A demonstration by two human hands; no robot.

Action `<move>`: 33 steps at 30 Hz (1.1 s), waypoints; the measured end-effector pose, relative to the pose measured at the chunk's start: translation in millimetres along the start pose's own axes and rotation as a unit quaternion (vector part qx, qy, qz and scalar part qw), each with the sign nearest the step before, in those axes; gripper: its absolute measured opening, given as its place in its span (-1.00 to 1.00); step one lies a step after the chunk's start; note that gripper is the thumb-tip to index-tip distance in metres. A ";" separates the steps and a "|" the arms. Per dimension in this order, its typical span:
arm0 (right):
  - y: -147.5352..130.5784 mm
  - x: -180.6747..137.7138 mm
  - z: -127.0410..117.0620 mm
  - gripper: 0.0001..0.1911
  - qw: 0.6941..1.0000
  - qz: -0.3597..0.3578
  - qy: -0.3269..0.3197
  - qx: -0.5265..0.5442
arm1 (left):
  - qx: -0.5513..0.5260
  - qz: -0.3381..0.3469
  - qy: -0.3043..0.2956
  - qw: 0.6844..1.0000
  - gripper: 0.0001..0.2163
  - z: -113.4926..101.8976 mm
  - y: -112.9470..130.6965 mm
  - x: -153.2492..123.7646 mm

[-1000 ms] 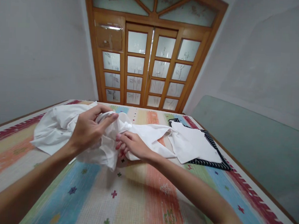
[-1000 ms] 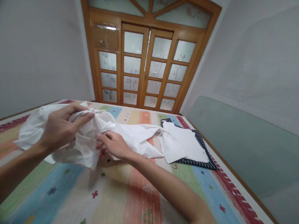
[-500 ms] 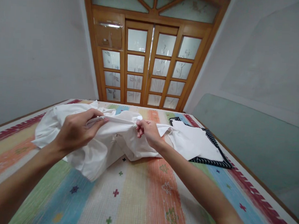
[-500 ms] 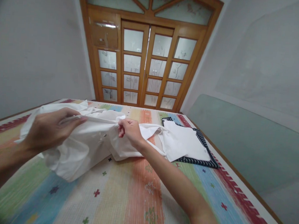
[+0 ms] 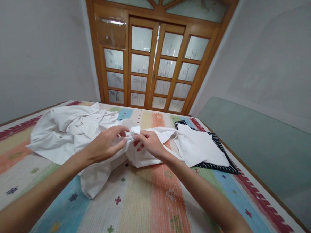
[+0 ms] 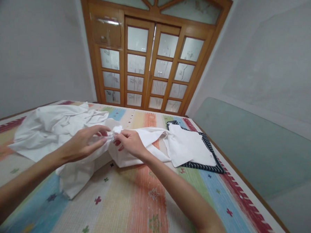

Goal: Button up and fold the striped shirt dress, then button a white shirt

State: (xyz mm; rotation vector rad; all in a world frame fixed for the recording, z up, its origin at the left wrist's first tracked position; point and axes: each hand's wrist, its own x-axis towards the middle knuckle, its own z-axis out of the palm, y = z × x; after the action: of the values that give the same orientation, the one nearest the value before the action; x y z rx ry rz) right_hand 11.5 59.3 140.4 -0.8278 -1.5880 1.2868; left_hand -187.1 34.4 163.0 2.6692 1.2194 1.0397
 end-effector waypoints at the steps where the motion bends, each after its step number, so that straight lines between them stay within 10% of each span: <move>1: 0.2 -1.0 0.7 -0.76 1.000 -0.011 0.003 -0.010 | -0.010 -0.004 0.005 1.000 -0.75 2.0 5.3 1.6; 19: 5.2 2.0 2.6 -0.77 0.993 -0.061 0.101 -0.002 | -0.092 -0.057 0.105 0.989 -0.81 39.4 14.6 -1.0; 33: 29.8 -3.3 1.8 -0.60 0.998 -0.021 0.003 0.061 | -0.324 -0.197 0.108 0.919 -0.75 53.8 8.4 -8.0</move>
State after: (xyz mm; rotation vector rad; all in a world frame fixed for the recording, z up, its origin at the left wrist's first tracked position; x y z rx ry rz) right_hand 9.9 62.6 110.6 -0.7193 -1.4981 1.3349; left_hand -153.9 36.0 119.2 1.7659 1.1113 1.3811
